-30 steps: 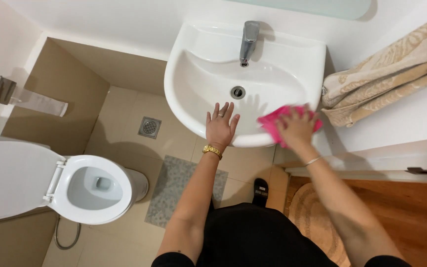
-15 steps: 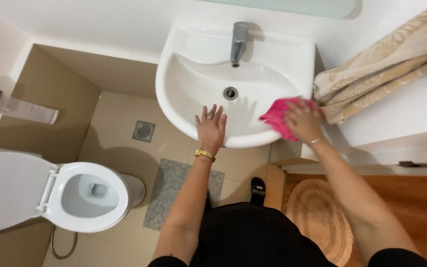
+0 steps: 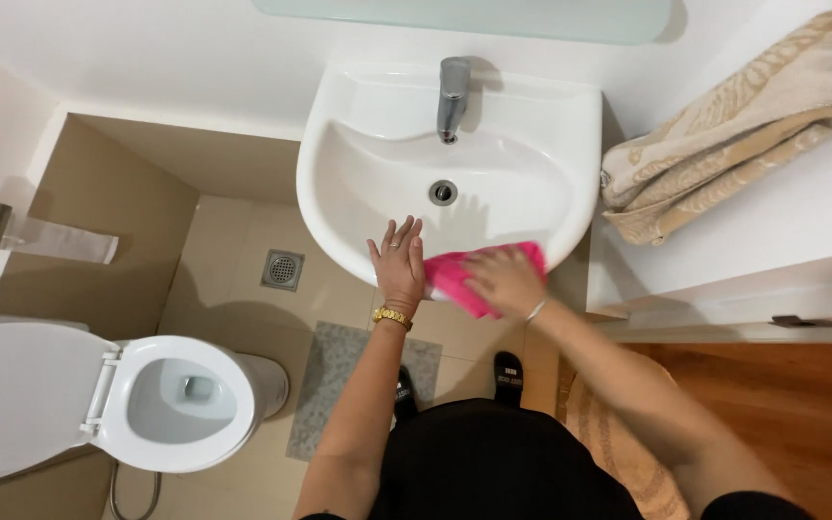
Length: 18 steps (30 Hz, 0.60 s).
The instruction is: The person wipes the sink basin, faucet, and glass shelf with a pink cloth. They then move to the toilet, wiping the seat, lid, and tank, and finally clean the adjacent wall tiles.
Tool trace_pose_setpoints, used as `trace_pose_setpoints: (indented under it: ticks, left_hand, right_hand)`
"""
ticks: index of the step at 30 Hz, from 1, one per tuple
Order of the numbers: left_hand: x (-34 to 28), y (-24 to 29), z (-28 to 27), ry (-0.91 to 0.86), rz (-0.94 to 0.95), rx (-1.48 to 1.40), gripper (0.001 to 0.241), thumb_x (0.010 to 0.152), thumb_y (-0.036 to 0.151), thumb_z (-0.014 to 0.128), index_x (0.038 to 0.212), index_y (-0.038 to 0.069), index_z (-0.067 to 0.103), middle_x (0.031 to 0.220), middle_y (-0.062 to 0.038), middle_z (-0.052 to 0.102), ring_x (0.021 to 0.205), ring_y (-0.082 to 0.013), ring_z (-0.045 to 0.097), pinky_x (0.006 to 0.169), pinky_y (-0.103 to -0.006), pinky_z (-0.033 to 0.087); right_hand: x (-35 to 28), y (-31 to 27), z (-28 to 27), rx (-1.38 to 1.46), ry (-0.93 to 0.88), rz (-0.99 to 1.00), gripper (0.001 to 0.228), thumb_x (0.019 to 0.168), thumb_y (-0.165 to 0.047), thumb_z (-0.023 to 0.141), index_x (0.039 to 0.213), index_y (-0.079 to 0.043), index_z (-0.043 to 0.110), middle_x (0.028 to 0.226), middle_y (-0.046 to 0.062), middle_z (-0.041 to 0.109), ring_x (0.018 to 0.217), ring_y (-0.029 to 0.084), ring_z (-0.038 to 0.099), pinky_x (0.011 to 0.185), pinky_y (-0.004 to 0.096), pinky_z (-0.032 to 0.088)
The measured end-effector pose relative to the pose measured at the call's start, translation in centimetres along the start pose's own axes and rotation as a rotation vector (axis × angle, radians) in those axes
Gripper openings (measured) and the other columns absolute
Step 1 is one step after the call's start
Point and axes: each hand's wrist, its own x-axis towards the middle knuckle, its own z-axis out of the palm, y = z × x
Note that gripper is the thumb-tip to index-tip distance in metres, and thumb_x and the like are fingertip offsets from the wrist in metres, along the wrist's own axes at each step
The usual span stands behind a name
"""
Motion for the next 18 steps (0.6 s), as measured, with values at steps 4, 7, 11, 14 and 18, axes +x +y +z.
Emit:
trace_pose_setpoints:
  ticks: [4, 7, 11, 14, 18]
  left_hand:
    - [0.1, -0.1, 0.5, 0.011, -0.011, 0.06, 0.051, 0.11, 0.048, 0.025, 0.146, 0.035, 0.058, 0.15, 0.011, 0.057, 0.147, -0.0225, 0.042, 0.122, -0.0636, 0.016]
    - [0.0, -0.2, 0.4, 0.015, -0.013, 0.065, 0.051, 0.109, 0.05, 0.025, 0.145, 0.035, 0.059, 0.149, 0.011, 0.057, 0.147, -0.0222, 0.042, 0.123, -0.0633, 0.016]
    - [0.2, -0.2, 0.8, 0.031, 0.006, 0.036, 0.051, 0.109, 0.053, 0.026, 0.145, 0.037, 0.058, 0.15, 0.012, 0.056, 0.147, -0.0212, 0.041, 0.123, -0.0628, 0.016]
    - [0.1, -0.3, 0.4, 0.044, 0.024, -0.045, 0.05, 0.108, 0.048, 0.026, 0.147, 0.037, 0.056, 0.151, 0.012, 0.055, 0.147, -0.0209, 0.042, 0.123, -0.063, 0.015]
    - [0.0, -0.5, -0.1, 0.02, 0.062, -0.107, 0.05, 0.108, 0.047, 0.025, 0.148, 0.038, 0.054, 0.152, 0.013, 0.053, 0.147, -0.02, 0.041, 0.123, -0.0628, 0.016]
  right_hand:
    - [0.4, 13.9, -0.2, -0.085, -0.265, 0.169, 0.046, 0.107, -0.056, 0.033, 0.132, -0.038, 0.067, 0.154, -0.012, 0.053, 0.148, 0.027, 0.039, 0.118, 0.067, 0.019]
    - [2.7, 13.7, -3.2, -0.351, -0.483, 0.268, 0.052, 0.107, -0.061, 0.022, 0.142, -0.046, 0.057, 0.167, -0.018, 0.038, 0.159, 0.024, 0.02, 0.118, 0.071, 0.009]
    - [3.7, 0.5, -4.9, -0.066, -0.713, 0.388, 0.071, 0.099, -0.064, 0.012, 0.121, -0.04, 0.075, 0.135, -0.009, 0.07, 0.142, 0.031, 0.05, 0.115, 0.064, 0.024]
    - [7.8, -8.0, -3.3, 0.028, -0.556, 0.327, 0.057, 0.1, -0.056, 0.026, 0.127, -0.032, 0.07, 0.122, 0.0, 0.075, 0.121, 0.033, 0.063, 0.1, 0.057, 0.039]
    - [7.2, -7.7, -3.8, 0.09, -0.485, 0.34, 0.051, 0.1, -0.056, 0.028, 0.12, -0.037, 0.071, 0.117, -0.006, 0.075, 0.12, 0.026, 0.063, 0.097, 0.049, 0.04]
